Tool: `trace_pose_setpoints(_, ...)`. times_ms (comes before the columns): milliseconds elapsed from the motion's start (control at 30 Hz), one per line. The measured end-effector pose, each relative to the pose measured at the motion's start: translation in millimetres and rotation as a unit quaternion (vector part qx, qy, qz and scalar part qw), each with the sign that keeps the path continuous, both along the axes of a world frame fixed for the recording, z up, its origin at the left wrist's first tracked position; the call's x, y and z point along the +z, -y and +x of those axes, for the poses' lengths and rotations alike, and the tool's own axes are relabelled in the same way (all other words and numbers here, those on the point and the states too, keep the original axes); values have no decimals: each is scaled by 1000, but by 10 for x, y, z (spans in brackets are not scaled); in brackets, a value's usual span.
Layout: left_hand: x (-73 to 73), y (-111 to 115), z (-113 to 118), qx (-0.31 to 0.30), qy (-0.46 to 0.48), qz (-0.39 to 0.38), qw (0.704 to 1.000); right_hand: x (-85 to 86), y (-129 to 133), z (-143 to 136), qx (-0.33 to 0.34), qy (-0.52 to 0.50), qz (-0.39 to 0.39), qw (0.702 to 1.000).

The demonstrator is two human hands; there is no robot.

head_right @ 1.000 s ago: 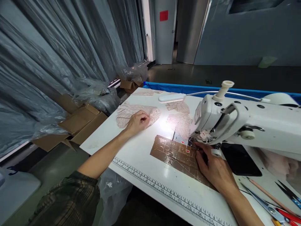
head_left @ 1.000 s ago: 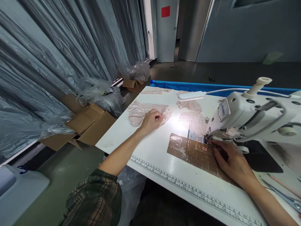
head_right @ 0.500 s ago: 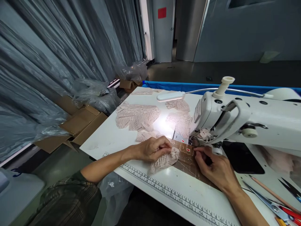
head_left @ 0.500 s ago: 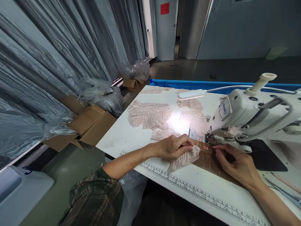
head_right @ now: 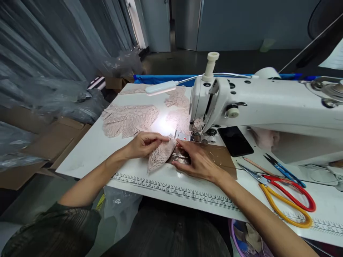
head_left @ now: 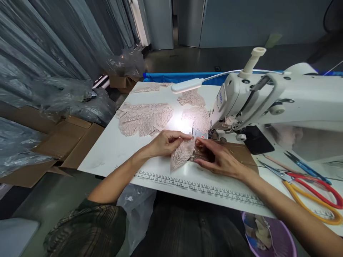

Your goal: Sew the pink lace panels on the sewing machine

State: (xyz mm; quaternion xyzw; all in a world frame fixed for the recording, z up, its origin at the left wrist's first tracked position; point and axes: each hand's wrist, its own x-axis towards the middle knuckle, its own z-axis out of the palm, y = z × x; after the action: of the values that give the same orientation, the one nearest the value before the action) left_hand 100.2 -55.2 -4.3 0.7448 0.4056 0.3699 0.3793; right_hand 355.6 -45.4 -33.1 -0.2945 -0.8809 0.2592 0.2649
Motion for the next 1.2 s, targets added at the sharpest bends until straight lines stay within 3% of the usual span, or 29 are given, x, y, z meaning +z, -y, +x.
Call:
trace_pose_setpoints(100,-5,31,6,-1,-9,-31,999,70,3,-219,-25,-14,-58,998)
trace_pose_setpoints(167,32,34,-49,34,3,-29,999,118,-7,-359,-45,-28,-75,996)
trace_pose_setpoints(233,104,17,-183,129,38,6,991,159,-21,-465,-53,-37,-75,995)
trace_pose_setpoints(300,204,-3,-410,262,97,74,957,190,-36,-533,-42,-28,-78,996)
trace_pose_setpoints(367,323,16,-723,391,172,159,890,209,-42,-570,-22,-13,-84,996)
trace_pose_setpoints(467,508,195,-1277,530,243,265,768,221,-34,-617,-10,-8,-118,993)
trace_pose_setpoints(533,615,409,-1640,602,226,374,669,227,-42,-687,-19,-16,-180,983)
trace_pose_setpoints(567,660,527,-1801,618,208,410,637,235,-59,-745,-25,-26,-223,974)
trace_pose_setpoints(600,700,642,-1938,634,203,467,582,250,-87,-821,-32,-45,-269,961)
trace_pose_setpoints(633,733,744,-2045,644,197,497,547,270,-127,-913,-41,-76,-314,946)
trace_pose_setpoints(700,777,893,-2137,667,201,501,514,329,-230,-1132,-59,-162,-374,911)
trace_pose_setpoints(733,786,936,-2114,677,207,485,513,364,-284,-1246,-67,-209,-376,900)
trace_pose_setpoints(800,775,971,-1933,684,217,437,542,427,-365,-1441,-49,-265,-342,900)
trace_pose_setpoints(867,732,978,-1609,662,202,372,618,468,-372,-1545,-10,-266,-311,913)
trace_pose_setpoints(933,676,993,-1217,614,174,278,717,487,-294,-1529,36,-235,-304,923)
trace_pose_setpoints(1000,628,1023,-829,531,114,164,823,506,-157,-1403,99,-192,-310,926)
trace_pose_setpoints(1067,603,1042,-499,398,77,67,912,545,-12,-1209,178,-156,-307,922)
trace_pose_setpoints(1133,605,1024,-250,269,65,8,961,599,106,-993,234,-127,-301,916)
trace_pose_setpoints(1200,627,969,-78,179,60,-10,982,637,188,-779,259,-108,-289,916)
